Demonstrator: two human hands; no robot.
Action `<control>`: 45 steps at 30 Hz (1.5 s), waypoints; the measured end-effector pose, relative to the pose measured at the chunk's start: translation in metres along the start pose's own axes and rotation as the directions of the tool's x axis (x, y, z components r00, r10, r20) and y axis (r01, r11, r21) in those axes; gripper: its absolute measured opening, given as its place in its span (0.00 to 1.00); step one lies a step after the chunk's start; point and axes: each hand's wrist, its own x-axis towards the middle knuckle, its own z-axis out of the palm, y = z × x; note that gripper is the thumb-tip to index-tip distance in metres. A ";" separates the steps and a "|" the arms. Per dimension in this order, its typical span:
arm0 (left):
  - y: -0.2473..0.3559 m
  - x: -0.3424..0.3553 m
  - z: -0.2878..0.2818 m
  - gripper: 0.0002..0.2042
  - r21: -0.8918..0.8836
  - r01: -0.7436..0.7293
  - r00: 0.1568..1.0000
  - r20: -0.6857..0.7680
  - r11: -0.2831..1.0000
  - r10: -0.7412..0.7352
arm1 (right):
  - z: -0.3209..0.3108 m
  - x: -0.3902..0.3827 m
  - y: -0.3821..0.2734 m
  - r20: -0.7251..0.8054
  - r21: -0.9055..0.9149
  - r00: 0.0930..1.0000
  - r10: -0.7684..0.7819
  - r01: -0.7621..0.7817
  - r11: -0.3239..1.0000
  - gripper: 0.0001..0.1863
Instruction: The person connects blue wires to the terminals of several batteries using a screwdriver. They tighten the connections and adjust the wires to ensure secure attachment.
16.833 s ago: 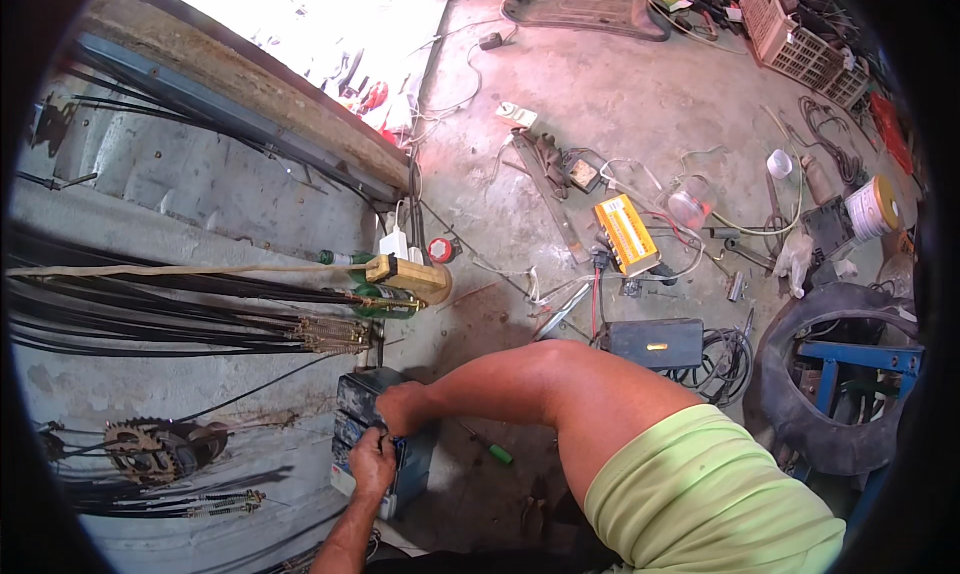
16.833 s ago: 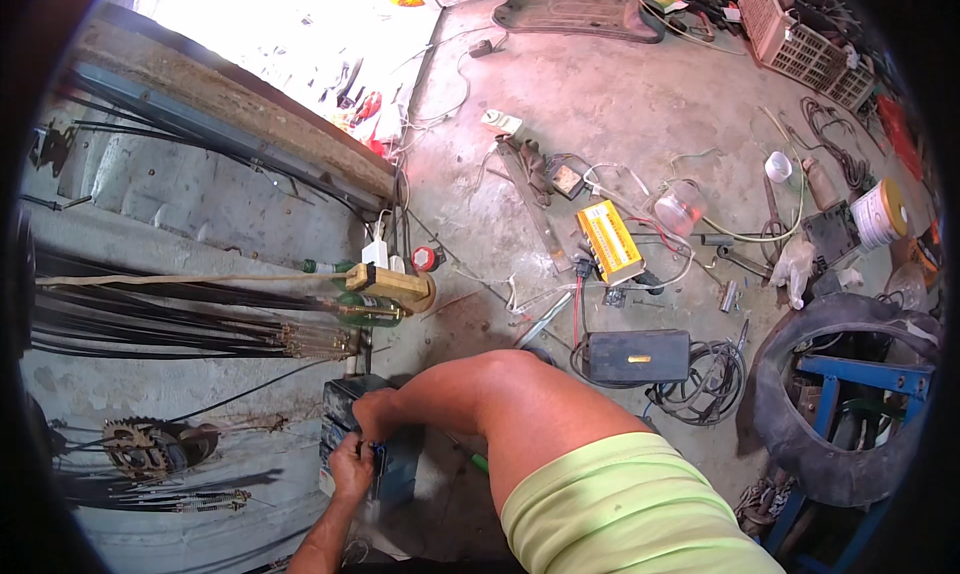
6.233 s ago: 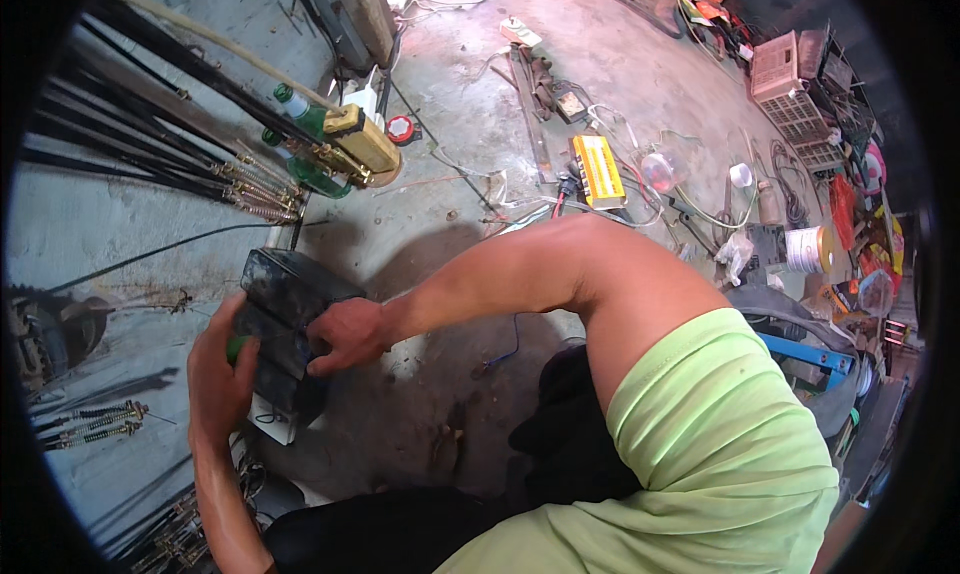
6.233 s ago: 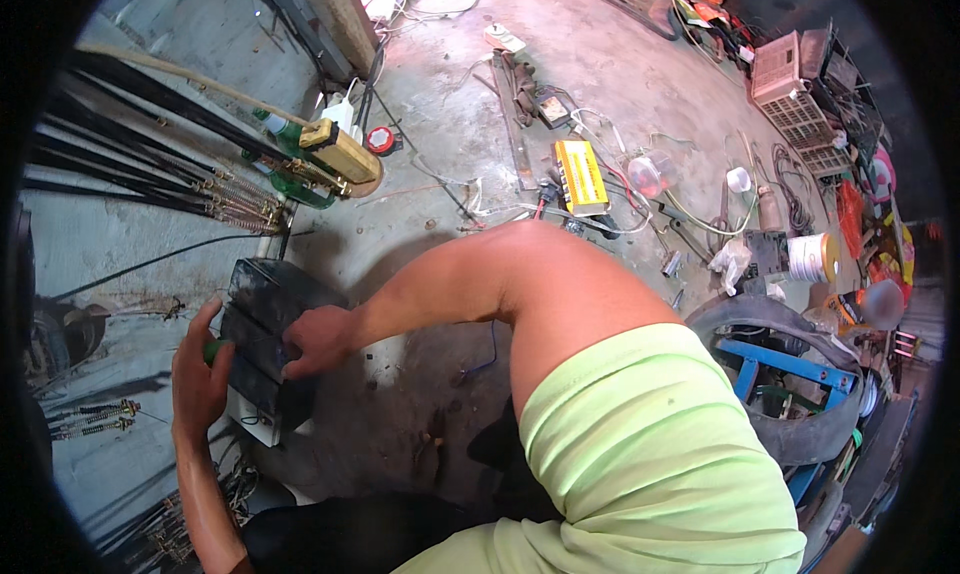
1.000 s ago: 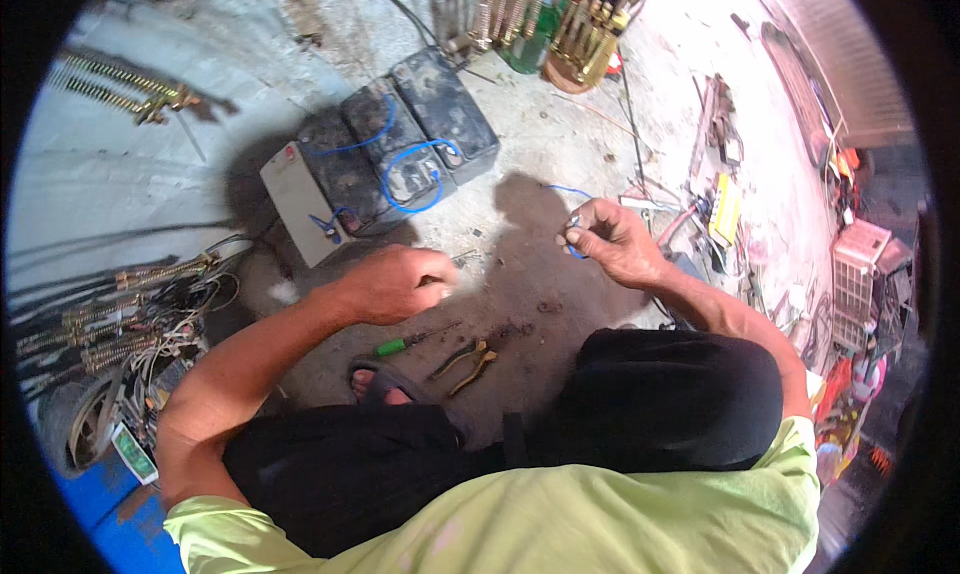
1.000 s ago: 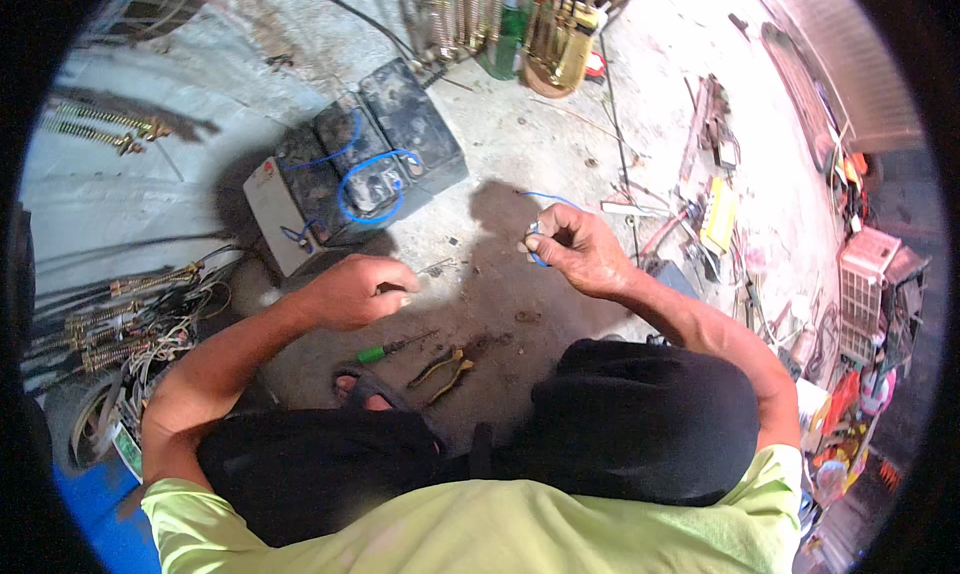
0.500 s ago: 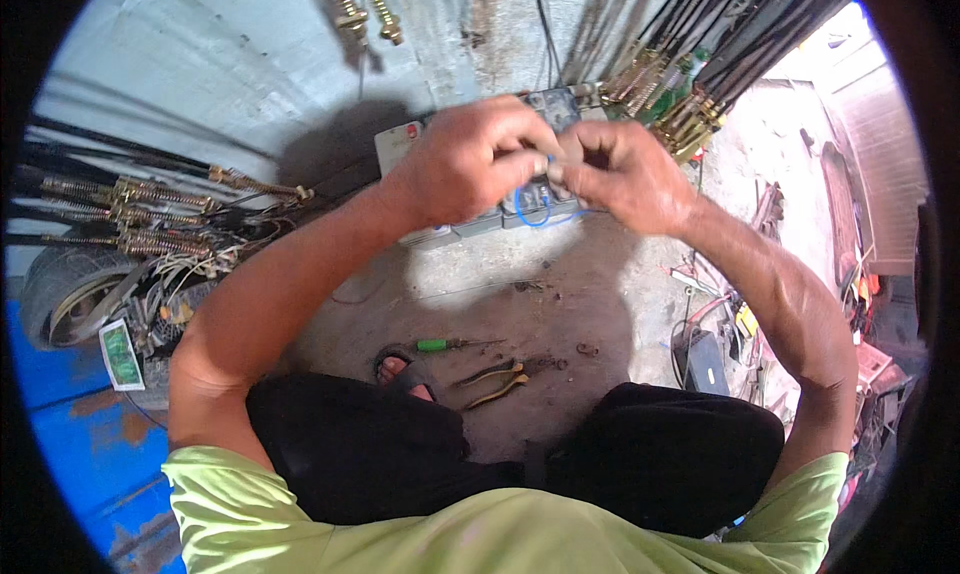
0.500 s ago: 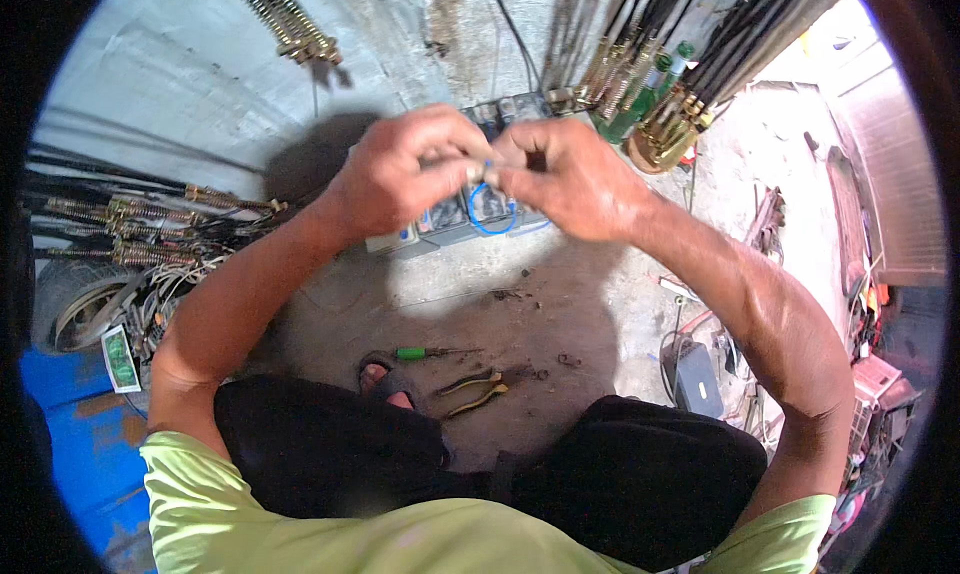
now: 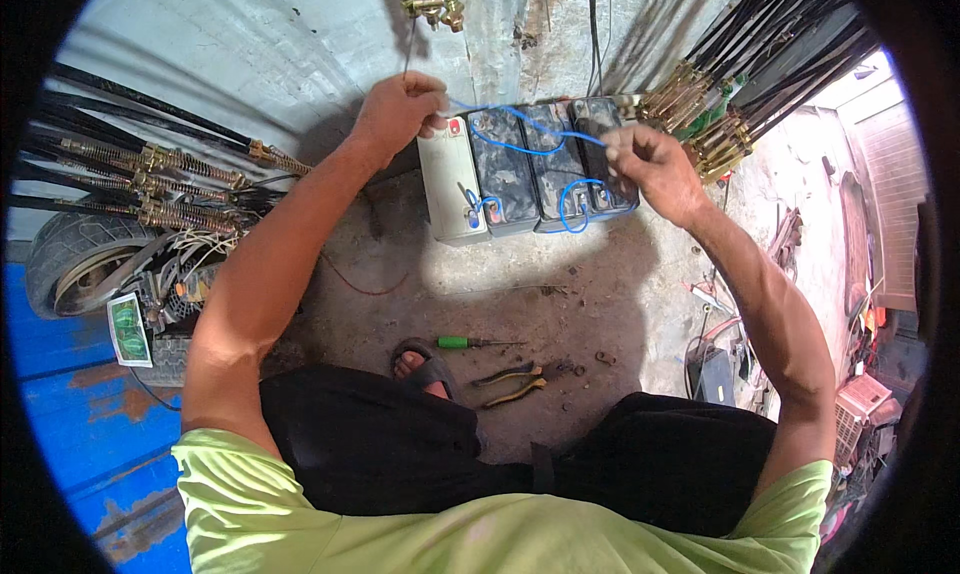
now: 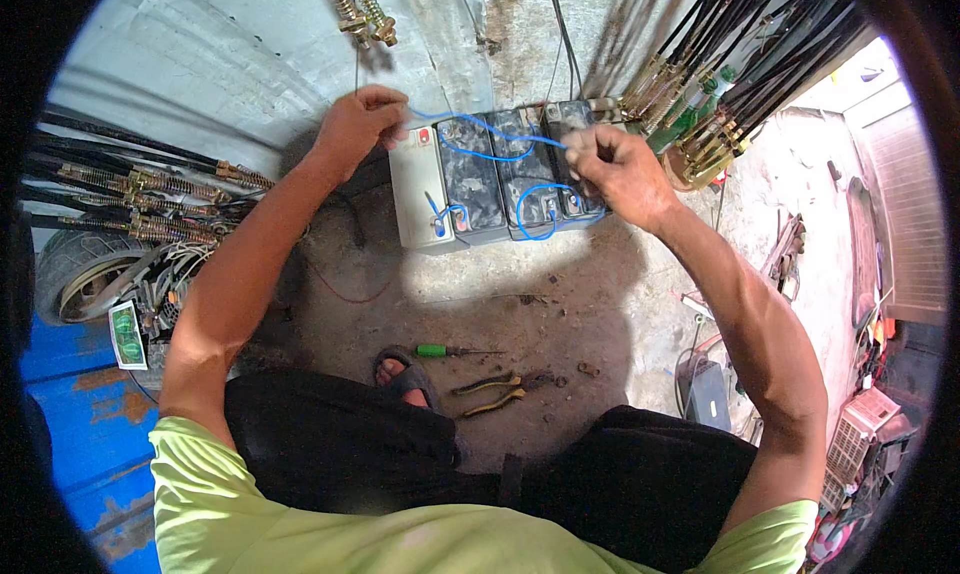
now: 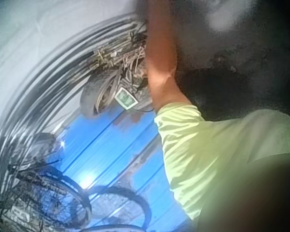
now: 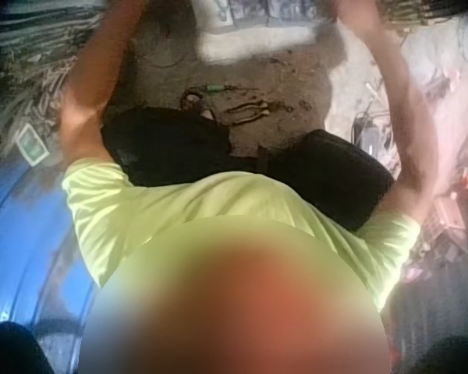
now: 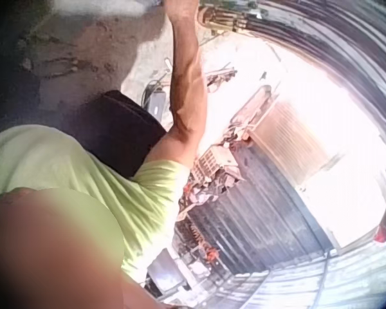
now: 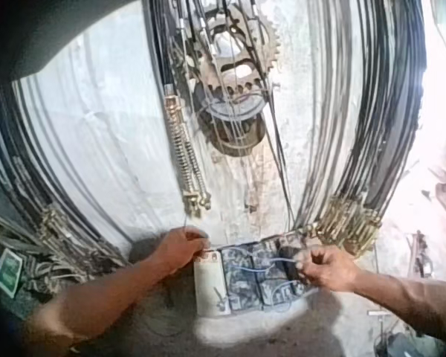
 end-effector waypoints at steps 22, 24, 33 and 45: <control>-0.060 0.030 0.008 0.11 0.541 -0.130 0.991 0.081 0.831 0.102 | -0.007 -0.008 0.005 0.024 0.057 1.000 -0.012 0.010 0.998 0.10; -0.059 0.030 0.010 0.11 0.546 -0.113 0.994 0.070 0.830 0.089 | -0.010 -0.004 0.007 0.029 -0.004 0.999 -0.043 0.043 0.999 0.11; -0.058 0.032 0.007 0.12 0.531 -0.140 0.990 0.094 0.836 0.106 | -0.011 0.005 0.014 -0.035 0.034 0.999 0.040 -0.038 0.999 0.11; -0.060 0.024 0.009 0.12 0.765 -0.398 0.910 0.263 0.506 0.319 | -0.012 0.001 0.014 -0.016 0.061 0.997 0.072 -0.071 0.996 0.13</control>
